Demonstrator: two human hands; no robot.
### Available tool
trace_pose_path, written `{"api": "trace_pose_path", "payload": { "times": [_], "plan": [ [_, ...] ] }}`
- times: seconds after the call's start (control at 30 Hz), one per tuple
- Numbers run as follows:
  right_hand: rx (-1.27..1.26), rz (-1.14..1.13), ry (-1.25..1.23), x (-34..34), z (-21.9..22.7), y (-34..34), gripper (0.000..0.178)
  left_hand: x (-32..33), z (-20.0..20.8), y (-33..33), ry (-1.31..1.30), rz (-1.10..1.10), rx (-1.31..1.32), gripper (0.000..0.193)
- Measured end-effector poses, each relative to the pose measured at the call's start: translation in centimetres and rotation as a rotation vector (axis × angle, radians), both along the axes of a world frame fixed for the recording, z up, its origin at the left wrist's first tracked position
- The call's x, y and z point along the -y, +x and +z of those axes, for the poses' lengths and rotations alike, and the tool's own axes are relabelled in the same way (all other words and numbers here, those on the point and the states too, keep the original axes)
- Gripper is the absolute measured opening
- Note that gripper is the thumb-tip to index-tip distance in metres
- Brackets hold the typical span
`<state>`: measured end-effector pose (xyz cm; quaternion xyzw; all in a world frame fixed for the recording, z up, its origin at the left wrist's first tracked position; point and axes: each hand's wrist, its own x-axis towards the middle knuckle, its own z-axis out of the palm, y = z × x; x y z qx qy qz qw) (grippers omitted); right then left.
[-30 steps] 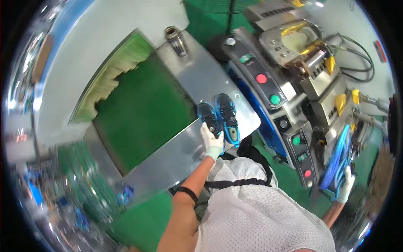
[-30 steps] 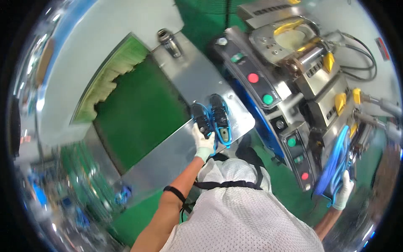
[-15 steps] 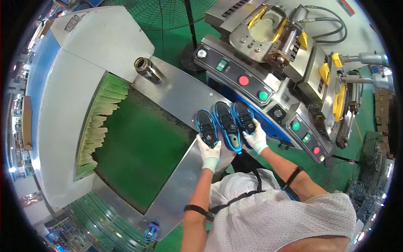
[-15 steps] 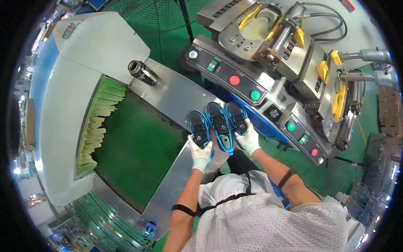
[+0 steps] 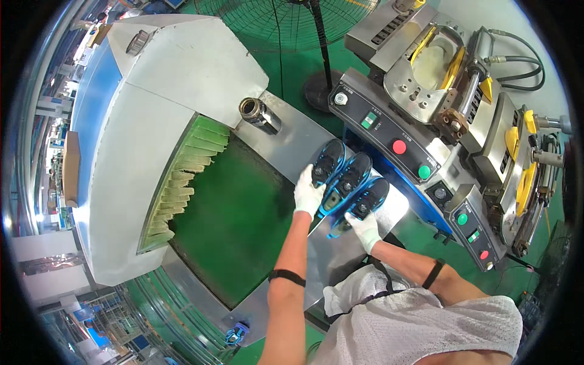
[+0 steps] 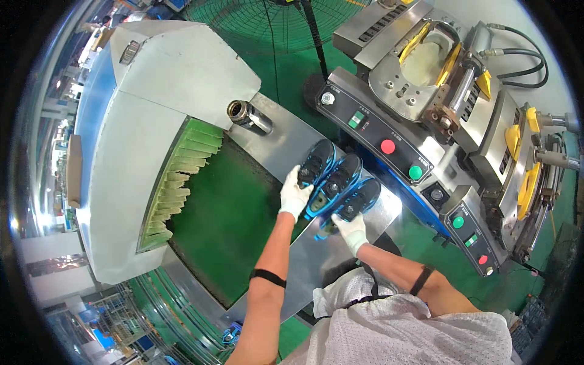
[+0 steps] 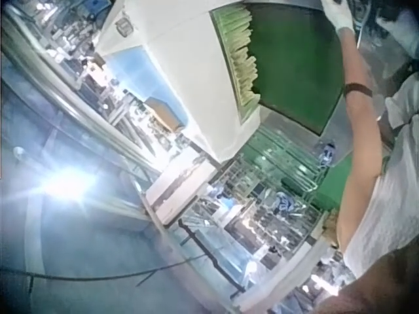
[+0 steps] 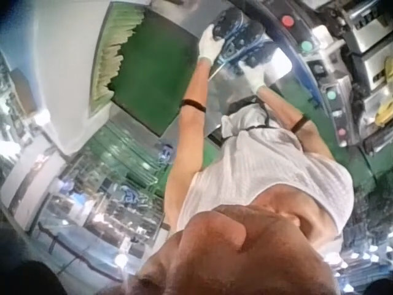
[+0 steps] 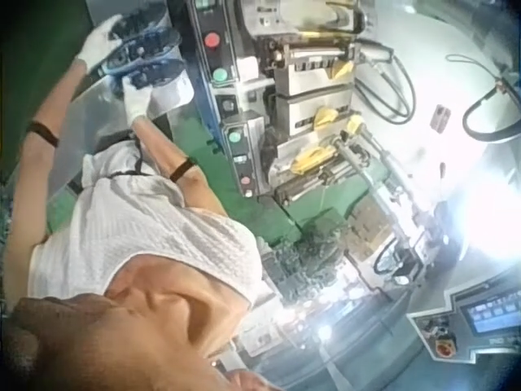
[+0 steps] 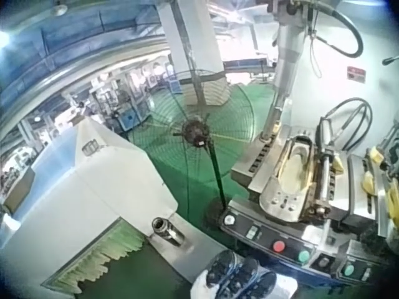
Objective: Operating machinery to press and process shoes on a production line.
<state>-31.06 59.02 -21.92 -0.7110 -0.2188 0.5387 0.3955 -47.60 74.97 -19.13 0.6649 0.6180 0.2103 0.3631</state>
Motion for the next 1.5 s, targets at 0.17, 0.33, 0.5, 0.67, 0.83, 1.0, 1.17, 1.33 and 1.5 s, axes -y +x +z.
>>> {"api": "trace_pose_path", "payload": {
  "times": [0.17, 0.33, 0.5, 0.67, 0.83, 1.0, 1.17, 1.33, 1.5],
  "plan": [
    [0.062, 0.226, 0.094, -5.2, 2.6, -2.1, 0.059, -4.0, 2.3, -4.1, 0.175, 0.085, -0.116, 0.073],
    [-0.016, 1.009, -0.007, -13.4, 13.6, 4.9, 0.067, 2.7, 6.3, -3.9, 0.251, 0.225, 0.159, 0.062],
    [-0.037, 0.72, 0.66, -27.7, 27.3, -3.6, 0.061, 18.3, 4.1, -9.6, -0.106, 0.547, 0.19, 0.054],
    [0.289, 0.558, 1.395, -44.8, 34.3, -13.5, 0.085, 34.2, -1.3, -12.1, -0.468, 0.829, 0.008, 0.021],
    [0.563, 0.568, 1.119, -52.8, 41.5, -23.2, 0.106, 46.0, -9.8, -11.3, -0.703, 1.007, 0.183, 0.044],
    [0.748, 0.684, 1.09, -58.4, 41.2, -23.9, 0.112, 43.5, -12.2, -9.3, -0.599, 0.896, 0.308, 0.046],
    [0.891, 0.701, 1.16, -58.3, 40.5, -24.4, 0.109, 37.9, -11.3, -11.1, -0.719, 0.861, 0.17, 0.041],
    [0.88, 0.676, 1.106, -57.9, 40.9, -25.4, 0.105, 35.9, -11.0, -12.5, -0.546, 0.843, 0.087, 0.027],
    [0.852, 0.632, 1.183, -57.7, 40.6, -24.6, 0.094, 37.2, -14.2, -12.9, -0.597, 0.847, 0.201, 0.026]
  ]
}}
